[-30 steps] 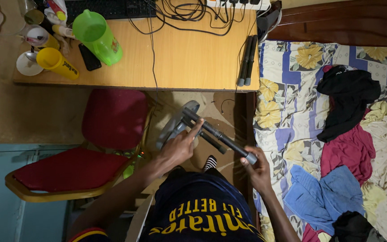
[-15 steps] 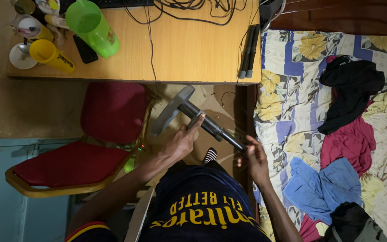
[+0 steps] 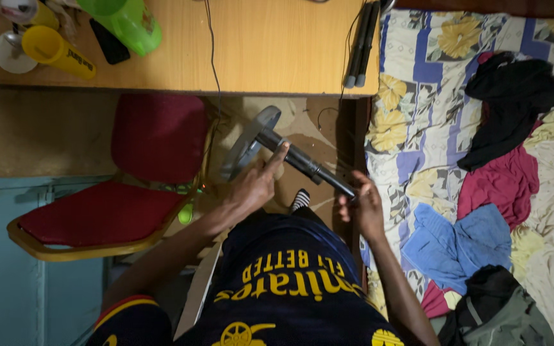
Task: The person disassembles a small plastic stool by hand, removing the seat from the leg assembly and then separating the legs. The parts are placed on a nearby desk.
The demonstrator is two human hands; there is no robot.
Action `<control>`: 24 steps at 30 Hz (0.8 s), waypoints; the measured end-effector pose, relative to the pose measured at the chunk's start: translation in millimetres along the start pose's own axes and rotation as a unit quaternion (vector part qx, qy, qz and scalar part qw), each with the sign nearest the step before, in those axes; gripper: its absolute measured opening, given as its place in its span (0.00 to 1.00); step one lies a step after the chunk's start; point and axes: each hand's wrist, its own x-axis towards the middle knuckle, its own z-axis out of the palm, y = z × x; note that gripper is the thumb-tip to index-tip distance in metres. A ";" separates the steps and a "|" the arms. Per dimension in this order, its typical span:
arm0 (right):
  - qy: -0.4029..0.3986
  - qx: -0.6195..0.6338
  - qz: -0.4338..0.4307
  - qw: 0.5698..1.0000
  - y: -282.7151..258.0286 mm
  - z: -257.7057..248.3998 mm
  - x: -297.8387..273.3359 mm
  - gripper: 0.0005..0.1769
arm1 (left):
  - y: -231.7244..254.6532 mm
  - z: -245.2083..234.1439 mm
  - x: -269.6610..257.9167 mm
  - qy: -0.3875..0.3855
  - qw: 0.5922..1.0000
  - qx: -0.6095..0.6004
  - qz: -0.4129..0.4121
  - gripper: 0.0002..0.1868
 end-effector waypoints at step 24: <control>-0.015 -0.037 -0.054 0.998 -15.3 -13.5 -3.6 0.23 | 0.0 11.5 9.4 0.001 1.000 -0.027 -0.004 0.40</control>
